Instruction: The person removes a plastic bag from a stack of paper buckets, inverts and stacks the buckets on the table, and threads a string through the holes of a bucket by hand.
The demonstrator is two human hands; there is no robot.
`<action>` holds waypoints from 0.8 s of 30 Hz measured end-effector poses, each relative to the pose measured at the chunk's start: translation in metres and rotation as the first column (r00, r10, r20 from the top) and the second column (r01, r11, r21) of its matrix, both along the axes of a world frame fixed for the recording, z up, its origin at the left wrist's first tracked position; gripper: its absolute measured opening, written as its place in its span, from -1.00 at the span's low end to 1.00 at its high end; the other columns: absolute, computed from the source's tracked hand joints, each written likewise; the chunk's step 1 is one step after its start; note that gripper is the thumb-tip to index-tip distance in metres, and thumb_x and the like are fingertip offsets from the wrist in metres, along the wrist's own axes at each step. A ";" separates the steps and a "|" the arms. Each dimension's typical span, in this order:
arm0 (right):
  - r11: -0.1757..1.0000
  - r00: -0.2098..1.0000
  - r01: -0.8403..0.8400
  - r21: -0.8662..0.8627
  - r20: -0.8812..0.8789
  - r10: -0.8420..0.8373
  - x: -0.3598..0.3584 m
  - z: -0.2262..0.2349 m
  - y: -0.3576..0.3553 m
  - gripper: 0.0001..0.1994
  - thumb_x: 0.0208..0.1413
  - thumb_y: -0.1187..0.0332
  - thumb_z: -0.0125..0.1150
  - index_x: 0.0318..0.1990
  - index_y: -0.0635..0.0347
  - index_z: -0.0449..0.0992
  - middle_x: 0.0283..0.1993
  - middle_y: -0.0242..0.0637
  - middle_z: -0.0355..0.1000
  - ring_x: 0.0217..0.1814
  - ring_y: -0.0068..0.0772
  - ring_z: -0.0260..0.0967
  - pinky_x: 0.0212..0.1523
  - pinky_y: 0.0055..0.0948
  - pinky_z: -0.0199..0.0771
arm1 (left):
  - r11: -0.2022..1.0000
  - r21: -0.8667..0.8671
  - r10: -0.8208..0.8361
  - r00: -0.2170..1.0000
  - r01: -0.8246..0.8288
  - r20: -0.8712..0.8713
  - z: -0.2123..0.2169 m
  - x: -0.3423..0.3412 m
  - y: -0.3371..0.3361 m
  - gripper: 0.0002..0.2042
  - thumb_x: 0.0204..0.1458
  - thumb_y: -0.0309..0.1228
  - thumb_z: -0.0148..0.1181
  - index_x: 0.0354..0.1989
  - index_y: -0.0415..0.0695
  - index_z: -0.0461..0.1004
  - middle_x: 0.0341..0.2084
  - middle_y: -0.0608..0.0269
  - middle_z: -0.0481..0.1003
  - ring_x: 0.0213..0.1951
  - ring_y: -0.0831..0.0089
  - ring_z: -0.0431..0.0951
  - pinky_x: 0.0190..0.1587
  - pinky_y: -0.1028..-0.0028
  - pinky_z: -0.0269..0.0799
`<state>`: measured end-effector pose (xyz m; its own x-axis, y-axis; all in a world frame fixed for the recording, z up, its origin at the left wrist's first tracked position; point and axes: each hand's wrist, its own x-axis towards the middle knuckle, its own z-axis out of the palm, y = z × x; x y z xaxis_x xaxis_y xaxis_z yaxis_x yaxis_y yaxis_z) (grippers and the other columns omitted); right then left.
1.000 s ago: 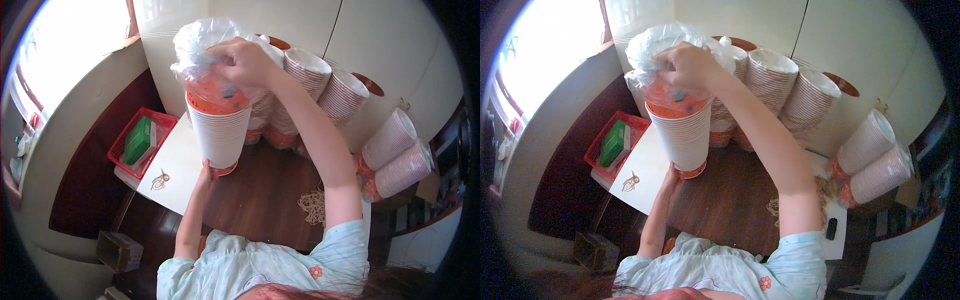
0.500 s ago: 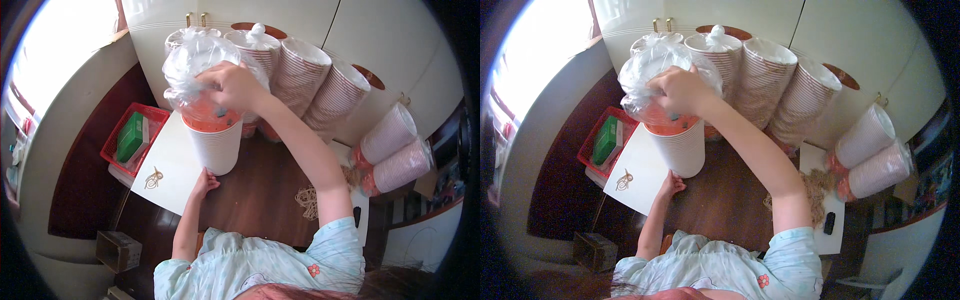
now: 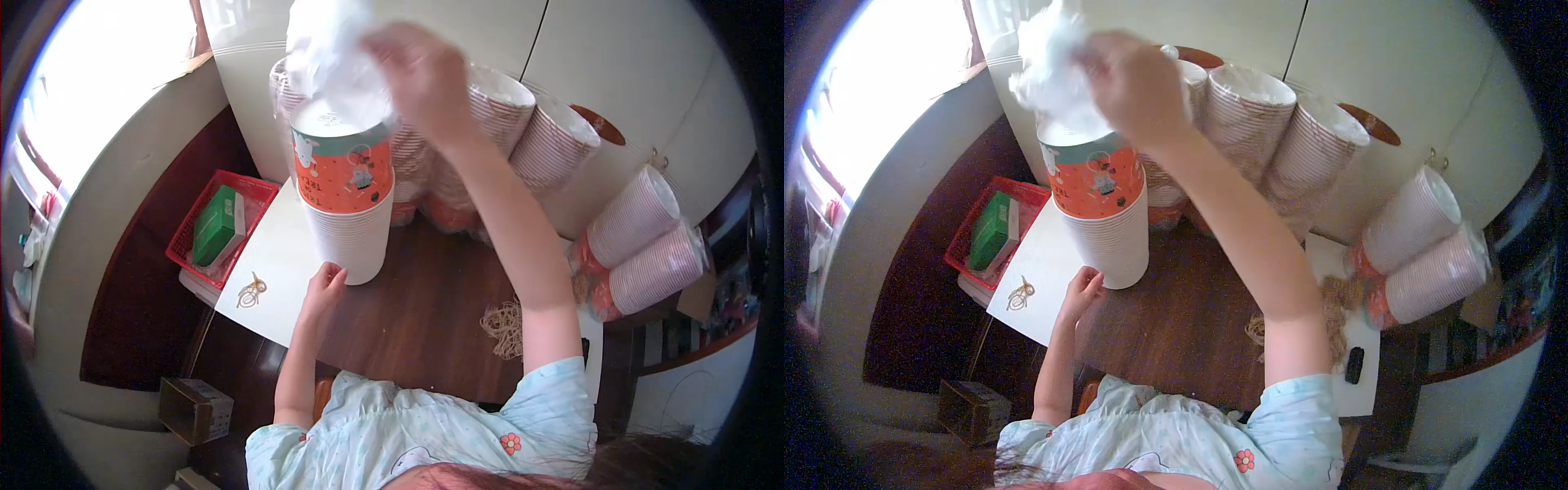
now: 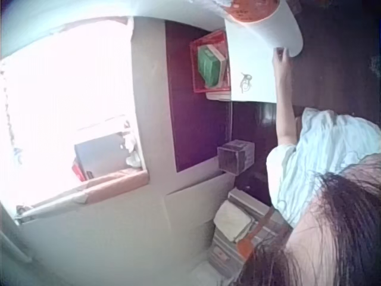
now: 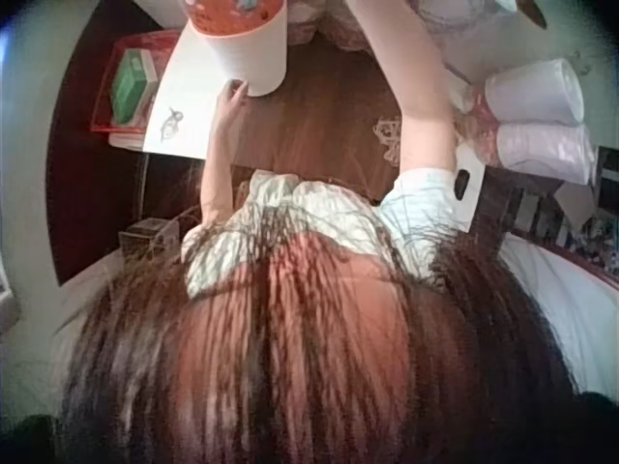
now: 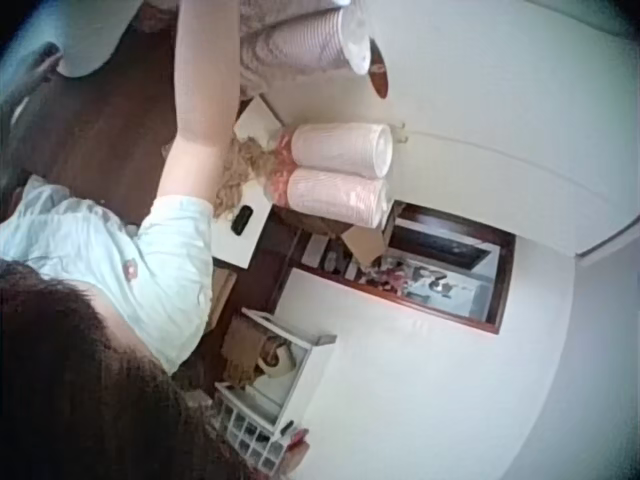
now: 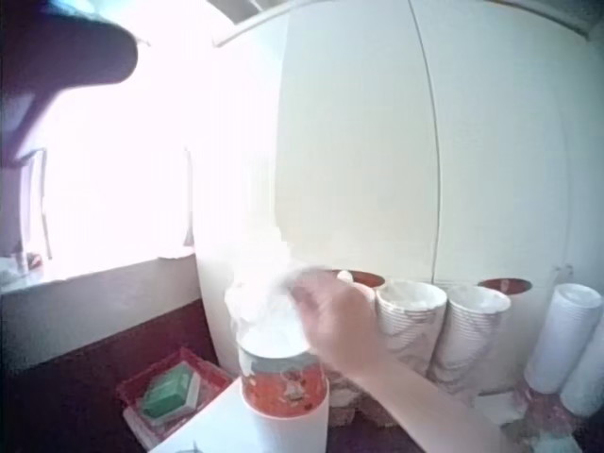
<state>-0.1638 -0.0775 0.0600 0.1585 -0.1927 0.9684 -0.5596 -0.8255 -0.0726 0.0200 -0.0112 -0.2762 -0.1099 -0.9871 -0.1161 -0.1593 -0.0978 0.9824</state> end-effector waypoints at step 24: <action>-0.015 0.806 -0.561 0.828 0.551 0.216 -0.090 -0.299 0.176 -0.77 0.02 0.40 0.10 -0.16 0.25 0.44 -0.20 -0.32 0.46 -0.16 -0.48 0.37 -0.11 -0.46 0.33 | 0.941 -0.010 -0.245 0.658 0.339 -0.712 0.036 0.004 0.087 0.01 -0.26 -0.17 0.36 0.29 0.07 -0.30 0.16 0.08 0.04 0.12 0.19 0.18 0.09 0.16 0.16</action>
<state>-0.2533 0.0981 -0.2390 0.4172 -0.9082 0.0333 -0.0017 -0.0374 -0.9993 0.0241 0.0756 -0.2401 -0.4854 -0.8743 0.0069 0.5228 -0.2839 0.8038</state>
